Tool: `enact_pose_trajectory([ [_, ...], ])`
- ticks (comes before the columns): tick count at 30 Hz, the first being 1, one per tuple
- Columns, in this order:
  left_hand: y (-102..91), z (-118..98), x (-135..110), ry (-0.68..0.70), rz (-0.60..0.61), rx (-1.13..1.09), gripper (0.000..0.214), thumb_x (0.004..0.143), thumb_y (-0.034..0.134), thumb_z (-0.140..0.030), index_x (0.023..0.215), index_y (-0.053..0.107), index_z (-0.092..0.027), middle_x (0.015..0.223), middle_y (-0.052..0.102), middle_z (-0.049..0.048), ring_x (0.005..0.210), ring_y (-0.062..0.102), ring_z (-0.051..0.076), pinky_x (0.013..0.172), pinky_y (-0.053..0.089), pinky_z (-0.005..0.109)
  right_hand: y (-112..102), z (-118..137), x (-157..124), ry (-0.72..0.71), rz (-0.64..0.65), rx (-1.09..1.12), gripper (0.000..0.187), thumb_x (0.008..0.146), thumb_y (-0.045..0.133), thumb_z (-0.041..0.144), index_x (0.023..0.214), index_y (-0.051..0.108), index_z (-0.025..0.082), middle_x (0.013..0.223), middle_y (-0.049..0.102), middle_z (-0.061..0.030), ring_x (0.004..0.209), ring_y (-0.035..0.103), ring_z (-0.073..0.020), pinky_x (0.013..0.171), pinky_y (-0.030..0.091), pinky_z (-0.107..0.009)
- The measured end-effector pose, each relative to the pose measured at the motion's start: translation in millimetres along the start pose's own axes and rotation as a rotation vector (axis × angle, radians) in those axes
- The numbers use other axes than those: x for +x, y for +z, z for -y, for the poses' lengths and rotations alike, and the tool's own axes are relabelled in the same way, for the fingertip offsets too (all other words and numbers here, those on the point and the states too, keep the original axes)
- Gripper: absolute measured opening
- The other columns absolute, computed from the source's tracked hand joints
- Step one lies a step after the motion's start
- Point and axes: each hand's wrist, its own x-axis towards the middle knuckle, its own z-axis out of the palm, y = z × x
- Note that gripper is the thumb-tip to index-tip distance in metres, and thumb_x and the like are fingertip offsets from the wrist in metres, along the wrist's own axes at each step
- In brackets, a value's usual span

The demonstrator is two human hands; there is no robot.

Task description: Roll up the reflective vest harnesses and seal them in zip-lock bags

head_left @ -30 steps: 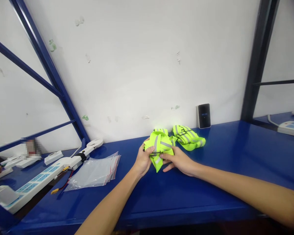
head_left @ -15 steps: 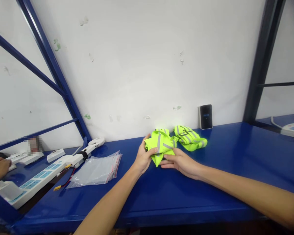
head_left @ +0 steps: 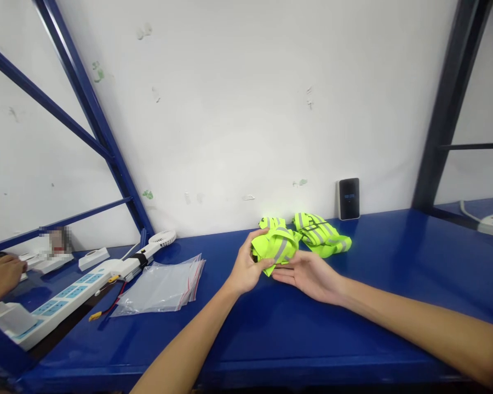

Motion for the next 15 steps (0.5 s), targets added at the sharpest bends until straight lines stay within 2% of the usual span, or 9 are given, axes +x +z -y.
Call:
enact_pose_trajectory([
  [2, 1.4, -3.0, -0.3, 0.046, -0.011, 0.038, 0.054, 0.069, 0.074, -0.012, 0.120, 0.059, -0.022, 0.135, 0.055, 0.0085, 0.124, 0.050, 0.027, 0.103, 0.038, 0.035, -0.2, 3.6, -1.3, 0.001, 0.040, 0.039, 0.030, 0.079, 0.048, 0.026, 0.102, 0.064, 0.016, 0.105, 0.071, -0.0122, 0.105, 0.066, -0.0259, 0.107, 0.040, -0.046],
  [4, 2.2, -5.7, 0.1, 0.066, -0.019, 0.053, 0.055, 0.070, 0.073, -0.013, 0.122, 0.059, -0.023, 0.138, 0.054, 0.0087, 0.128, 0.047, 0.028, 0.107, 0.035, 0.036, 0.1, 7.8, -3.1, -0.015, 0.074, 0.036, 0.040, 0.082, 0.045, 0.039, 0.110, 0.061, 0.016, 0.111, 0.069, -0.0144, 0.111, 0.063, -0.0275, 0.106, 0.039, -0.048],
  [7, 0.4, -7.8, 1.7, 0.057, -0.034, 0.039, 0.067, 0.071, 0.074, -0.014, 0.133, 0.050, -0.024, 0.136, 0.054, 0.0095, 0.122, 0.052, 0.028, 0.103, 0.039, 0.037, 1.8, 13.8, -6.4, -0.019, 0.147, -0.008, 0.052, 0.082, 0.043, 0.047, 0.120, 0.056, 0.015, 0.122, 0.064, -0.0170, 0.118, 0.059, -0.0282, 0.107, 0.037, -0.049],
  [9, -1.6, -7.3, 2.7, 0.055, -0.039, 0.032, 0.067, 0.070, 0.074, -0.013, 0.132, 0.051, -0.023, 0.131, 0.058, 0.0095, 0.116, 0.056, 0.027, 0.098, 0.043, 0.036, 3.1, 16.7, -7.6, -0.012, 0.185, -0.004, 0.055, 0.083, 0.044, 0.049, 0.124, 0.054, 0.013, 0.126, 0.062, -0.0181, 0.120, 0.058, -0.0291, 0.108, 0.036, -0.049],
  [11, -2.2, -5.6, 3.3, 0.057, -0.027, 0.044, 0.058, 0.070, 0.071, -0.010, 0.125, 0.057, -0.022, 0.128, 0.060, 0.0092, 0.115, 0.057, 0.027, 0.097, 0.043, 0.037, 3.5, 17.9, -7.2, -0.034, 0.164, 0.019, 0.053, 0.086, 0.046, 0.049, 0.125, 0.054, 0.015, 0.129, 0.060, -0.0165, 0.119, 0.058, -0.0290, 0.108, 0.036, -0.049],
  [15, 2.0, -1.7, 3.7, 0.110, 0.028, 0.086, 0.047, 0.070, 0.061, -0.001, 0.110, 0.067, -0.022, 0.131, 0.059, 0.0087, 0.127, 0.049, 0.028, 0.108, 0.034, 0.042, 0.3, 16.6, -3.2, -0.129, 0.037, -0.012, 0.039, 0.090, 0.052, 0.036, 0.125, 0.055, 0.021, 0.131, 0.061, -0.0098, 0.121, 0.057, -0.0259, 0.105, 0.042, -0.047],
])
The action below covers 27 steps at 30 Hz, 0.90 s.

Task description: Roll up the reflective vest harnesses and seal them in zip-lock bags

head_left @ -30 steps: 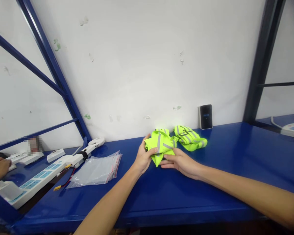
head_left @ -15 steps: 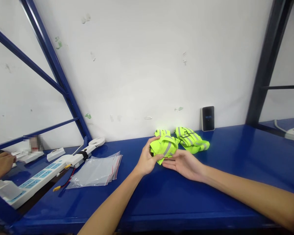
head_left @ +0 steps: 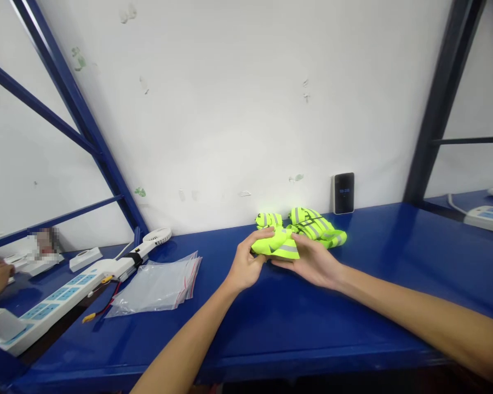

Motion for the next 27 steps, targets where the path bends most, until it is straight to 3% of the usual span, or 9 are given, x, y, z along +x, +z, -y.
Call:
enact_pose_trajectory([
  [4, 1.5, 2.5, 0.5, 0.009, 0.015, -0.024, 0.046, 0.071, 0.058, -0.001, 0.111, 0.067, -0.023, 0.136, 0.055, 0.0085, 0.130, 0.046, 0.027, 0.108, 0.034, 0.041, -4.6, -3.4, 1.1, -0.035, -0.004, -0.071, 0.036, 0.091, 0.053, 0.036, 0.124, 0.056, 0.021, 0.134, 0.059, -0.0088, 0.125, 0.053, -0.0257, 0.104, 0.044, -0.045],
  [7, -1.9, 4.9, -0.9, -0.029, -0.049, -0.056, 0.043, 0.071, 0.065, -0.006, 0.111, 0.067, -0.022, 0.131, 0.058, 0.0083, 0.124, 0.050, 0.027, 0.102, 0.039, 0.038, -7.3, -5.3, -0.7, -0.027, 0.043, -0.191, 0.044, 0.090, 0.055, 0.043, 0.129, 0.051, 0.023, 0.134, 0.058, -0.0098, 0.122, 0.056, -0.0270, 0.104, 0.042, -0.047],
  [10, -5.1, 7.1, -3.3, -0.135, -0.113, -0.127, 0.049, 0.067, 0.074, -0.011, 0.113, 0.064, -0.023, 0.115, 0.065, 0.0064, 0.104, 0.060, 0.024, 0.089, 0.047, 0.034, -12.4, -3.5, -2.9, -0.090, 0.025, -0.595, 0.060, 0.081, 0.067, 0.045, 0.133, 0.046, 0.025, 0.134, 0.056, -0.0103, 0.119, 0.057, -0.0294, 0.104, 0.041, -0.051],
  [13, -6.2, 7.5, -4.7, -0.202, -0.116, -0.176, 0.051, 0.063, 0.078, -0.013, 0.111, 0.064, -0.023, 0.113, 0.065, 0.0057, 0.094, 0.061, 0.021, 0.080, 0.049, 0.031, -19.8, 3.4, -3.8, -0.303, -0.102, -1.100, 0.050, 0.075, 0.072, 0.047, 0.118, 0.060, 0.025, 0.135, 0.052, -0.0098, 0.126, 0.047, -0.0334, 0.109, 0.034, -0.052],
  [15, -6.6, 7.0, -4.9, -0.189, -0.108, -0.168, 0.048, 0.063, 0.076, -0.012, 0.109, 0.065, -0.022, 0.116, 0.063, 0.0062, 0.094, 0.060, 0.021, 0.078, 0.049, 0.029, -23.5, 9.0, -4.1, -0.392, -0.131, -1.251, 0.046, 0.070, 0.076, 0.048, 0.109, 0.066, 0.024, 0.131, 0.054, -0.0100, 0.128, 0.043, -0.0372, 0.111, 0.031, -0.053],
  [17, -7.3, 6.3, -5.3, -0.162, -0.095, -0.140, 0.047, 0.064, 0.073, -0.010, 0.109, 0.066, -0.022, 0.116, 0.063, 0.0065, 0.094, 0.060, 0.021, 0.076, 0.049, 0.027, -24.6, 13.4, -4.9, -0.400, -0.093, -1.264, 0.058, 0.068, 0.078, 0.046, 0.120, 0.062, 0.026, 0.127, 0.057, -0.0104, 0.127, 0.043, -0.0389, 0.109, 0.032, -0.054],
  [21, -5.6, 5.1, -10.2, -0.108, -0.036, -0.052, 0.047, 0.066, 0.065, -0.004, 0.110, 0.066, -0.022, 0.113, 0.064, 0.0063, 0.095, 0.059, 0.022, 0.076, 0.047, 0.027, -21.5, 14.9, -6.6, -0.351, -0.006, -1.234, 0.079, 0.079, 0.069, 0.044, 0.147, 0.033, 0.028, 0.132, 0.055, -0.0101, 0.126, 0.047, -0.0349, 0.106, 0.036, -0.052],
  [27, 7.1, 1.3, -20.7, -0.072, -0.019, 0.053, 0.051, 0.070, 0.057, -0.003, 0.116, 0.065, -0.023, 0.120, 0.061, 0.0069, 0.108, 0.055, 0.025, 0.087, 0.046, 0.031, -15.0, 11.6, -7.6, -0.366, -0.009, -1.317, 0.060, 0.075, 0.073, 0.044, 0.128, 0.054, 0.026, 0.123, 0.063, -0.0076, 0.119, 0.054, -0.0335, 0.103, 0.039, -0.047],
])
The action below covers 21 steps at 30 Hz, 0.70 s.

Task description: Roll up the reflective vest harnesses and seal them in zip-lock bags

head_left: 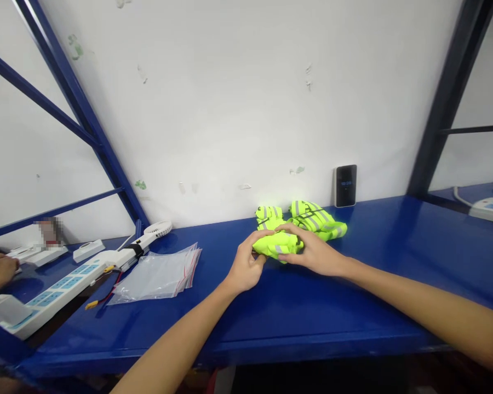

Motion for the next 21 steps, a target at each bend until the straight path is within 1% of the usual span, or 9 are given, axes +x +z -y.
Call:
enact_pose_trajectory([
  [2, 1.5, -1.3, -0.9, -0.041, 0.000, -0.036, 0.059, 0.071, 0.061, -0.007, 0.126, 0.057, -0.025, 0.118, 0.060, 0.0070, 0.100, 0.058, 0.022, 0.082, 0.048, 0.029, -0.1, 2.8, 0.4, 0.005, -0.017, 0.010, 0.055, 0.073, 0.073, 0.043, 0.123, 0.057, 0.025, 0.122, 0.063, -0.0070, 0.114, 0.057, -0.0318, 0.099, 0.044, -0.044],
  [4, 0.5, -1.1, -0.3, -0.092, 0.012, -0.085, 0.068, 0.071, 0.066, -0.010, 0.134, 0.047, -0.027, 0.108, 0.061, 0.0060, 0.085, 0.059, 0.018, 0.072, 0.049, 0.026, -0.5, 4.9, 1.0, 0.017, -0.017, 0.042, 0.055, 0.074, 0.073, 0.042, 0.124, 0.057, 0.025, 0.126, 0.061, -0.0070, 0.116, 0.057, -0.0308, 0.099, 0.045, -0.043],
  [6, -2.1, 0.7, 1.2, -0.122, 0.023, -0.111, 0.065, 0.069, 0.070, -0.012, 0.129, 0.048, -0.025, 0.098, 0.061, 0.0040, 0.076, 0.058, 0.015, 0.066, 0.047, 0.023, -0.8, 5.5, 1.6, 0.019, -0.004, 0.082, 0.058, 0.074, 0.073, 0.039, 0.128, 0.057, 0.026, 0.133, 0.058, -0.0069, 0.123, 0.052, -0.0305, 0.104, 0.041, -0.043],
  [8, -5.1, 3.5, 3.0, -0.118, 0.026, -0.102, 0.054, 0.067, 0.072, -0.011, 0.117, 0.054, -0.021, 0.097, 0.062, 0.0041, 0.081, 0.058, 0.016, 0.068, 0.047, 0.023, -1.1, 5.2, 2.3, 0.024, 0.013, 0.112, 0.063, 0.073, 0.074, 0.037, 0.132, 0.055, 0.026, 0.138, 0.054, -0.0064, 0.129, 0.048, -0.0301, 0.109, 0.036, -0.043],
  [10, -7.3, 5.9, 4.7, -0.108, 0.026, -0.088, 0.049, 0.067, 0.073, -0.010, 0.112, 0.057, -0.019, 0.104, 0.062, 0.0062, 0.093, 0.058, 0.019, 0.075, 0.048, 0.025, -1.7, 5.0, 2.7, 0.045, 0.027, 0.128, 0.069, 0.071, 0.076, 0.036, 0.136, 0.052, 0.027, 0.141, 0.052, -0.0066, 0.132, 0.045, -0.0298, 0.112, 0.032, -0.044],
  [13, -7.7, 7.4, 6.1, -0.111, 0.015, -0.118, 0.054, 0.068, 0.073, -0.012, 0.119, 0.056, -0.018, 0.116, 0.062, 0.0090, 0.107, 0.057, 0.023, 0.087, 0.048, 0.030, -3.4, 6.3, 3.0, 0.073, 0.028, 0.136, 0.075, 0.071, 0.077, 0.037, 0.140, 0.049, 0.027, 0.144, 0.049, -0.0070, 0.134, 0.043, -0.0307, 0.112, 0.029, -0.048],
  [15, -5.7, 7.0, 6.1, -0.129, 0.032, -0.172, 0.053, 0.071, 0.074, -0.015, 0.121, 0.056, -0.017, 0.119, 0.062, 0.0094, 0.110, 0.057, 0.024, 0.093, 0.046, 0.033, -4.3, 7.4, 3.3, 0.065, 0.019, 0.140, 0.073, 0.071, 0.077, 0.038, 0.138, 0.050, 0.028, 0.143, 0.050, -0.0062, 0.134, 0.042, -0.0315, 0.112, 0.029, -0.049],
  [18, -1.2, 5.6, 5.4, -0.176, 0.053, -0.280, 0.054, 0.073, 0.073, -0.018, 0.124, 0.055, -0.020, 0.121, 0.062, 0.0076, 0.111, 0.058, 0.024, 0.097, 0.045, 0.035, -4.2, 7.5, 3.5, 0.057, -0.012, 0.139, 0.068, 0.070, 0.077, 0.037, 0.133, 0.055, 0.027, 0.138, 0.055, -0.0066, 0.130, 0.045, -0.0321, 0.111, 0.032, -0.048],
  [21, 1.1, 5.0, 4.9, -0.227, 0.034, -0.309, 0.060, 0.071, 0.073, -0.014, 0.127, 0.053, -0.023, 0.124, 0.060, 0.0051, 0.114, 0.056, 0.023, 0.098, 0.045, 0.034, -2.3, 6.7, 2.6, 0.055, -0.022, 0.122, 0.067, 0.068, 0.079, 0.036, 0.129, 0.057, 0.024, 0.135, 0.056, -0.0081, 0.126, 0.050, -0.0323, 0.107, 0.037, -0.045],
])
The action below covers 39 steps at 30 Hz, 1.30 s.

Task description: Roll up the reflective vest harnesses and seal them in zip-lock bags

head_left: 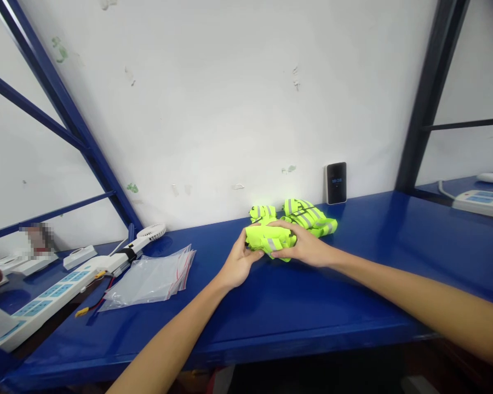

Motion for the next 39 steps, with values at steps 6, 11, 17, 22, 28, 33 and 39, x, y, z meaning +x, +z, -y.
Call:
enact_pose_trajectory([
  [6, -6.0, 0.6, -2.4, -0.093, 0.043, -0.001, 0.074, 0.066, 0.077, -0.011, 0.132, 0.046, -0.022, 0.124, 0.060, 0.0077, 0.115, 0.056, 0.025, 0.097, 0.046, 0.036, 6.8, -2.3, -2.9, -0.059, 0.026, 0.036, 0.065, 0.069, 0.078, 0.034, 0.129, 0.055, 0.024, 0.131, 0.058, -0.0084, 0.119, 0.055, -0.0297, 0.104, 0.040, -0.046],
  [11, -5.4, 4.3, -1.6, -0.111, 0.090, -0.038, 0.068, 0.068, 0.081, -0.022, 0.127, 0.049, -0.017, 0.129, 0.059, 0.0131, 0.118, 0.056, 0.028, 0.101, 0.044, 0.041, 11.7, -9.1, -1.3, -0.059, -0.010, 0.013, 0.063, 0.068, 0.078, 0.028, 0.127, 0.056, 0.022, 0.128, 0.060, -0.0083, 0.116, 0.057, -0.0279, 0.102, 0.042, -0.044],
  [17, -2.7, 11.5, 0.7, -0.233, 0.020, -0.130, 0.053, 0.078, 0.073, -0.039, 0.121, 0.055, -0.017, 0.127, 0.061, 0.0141, 0.113, 0.061, 0.028, 0.098, 0.048, 0.044, 13.4, -3.5, -1.5, 0.083, -0.021, -0.016, 0.071, 0.063, 0.082, 0.038, 0.127, 0.054, 0.020, 0.126, 0.060, -0.0101, 0.116, 0.056, -0.0301, 0.101, 0.043, -0.045],
  [22, -2.4, 12.1, -0.4, -0.263, -0.014, -0.144, 0.049, 0.079, 0.070, -0.045, 0.118, 0.057, -0.019, 0.121, 0.065, 0.0125, 0.104, 0.066, 0.026, 0.093, 0.052, 0.044, 14.2, 1.0, -1.3, 0.079, -0.023, 0.063, 0.067, 0.066, 0.079, 0.039, 0.124, 0.056, 0.016, 0.124, 0.061, -0.0122, 0.112, 0.059, -0.0300, 0.097, 0.046, -0.044],
  [28, 1.0, 5.9, -0.6, -0.278, 0.007, -0.175, 0.050, 0.078, 0.074, -0.039, 0.121, 0.057, -0.019, 0.123, 0.064, 0.0120, 0.106, 0.065, 0.024, 0.096, 0.050, 0.041, 16.0, -6.7, 0.3, 0.034, -0.068, 0.037, 0.060, 0.068, 0.078, 0.033, 0.124, 0.058, 0.021, 0.122, 0.064, -0.0075, 0.112, 0.060, -0.0276, 0.101, 0.044, -0.043],
  [33, 3.2, 1.8, -3.0, -0.300, 0.059, -0.184, 0.058, 0.078, 0.073, -0.037, 0.129, 0.052, -0.020, 0.130, 0.059, 0.0140, 0.107, 0.064, 0.024, 0.093, 0.051, 0.037, 14.8, -10.5, 1.0, 0.058, -0.032, 0.143, 0.071, 0.068, 0.078, 0.030, 0.133, 0.052, 0.022, 0.118, 0.067, -0.0066, 0.103, 0.064, -0.0252, 0.092, 0.050, -0.041],
  [39, 8.3, -1.5, -5.0, -0.174, -0.030, -0.131, 0.088, 0.082, 0.069, -0.035, 0.148, 0.012, -0.046, 0.144, 0.046, 0.0060, 0.110, 0.063, 0.023, 0.083, 0.057, 0.037, 17.0, -9.3, 0.0, 0.104, -0.060, 0.212, 0.044, 0.069, 0.076, 0.037, 0.106, 0.066, 0.017, 0.089, 0.073, -0.0072, 0.082, 0.068, -0.0263, 0.074, 0.056, -0.039],
])
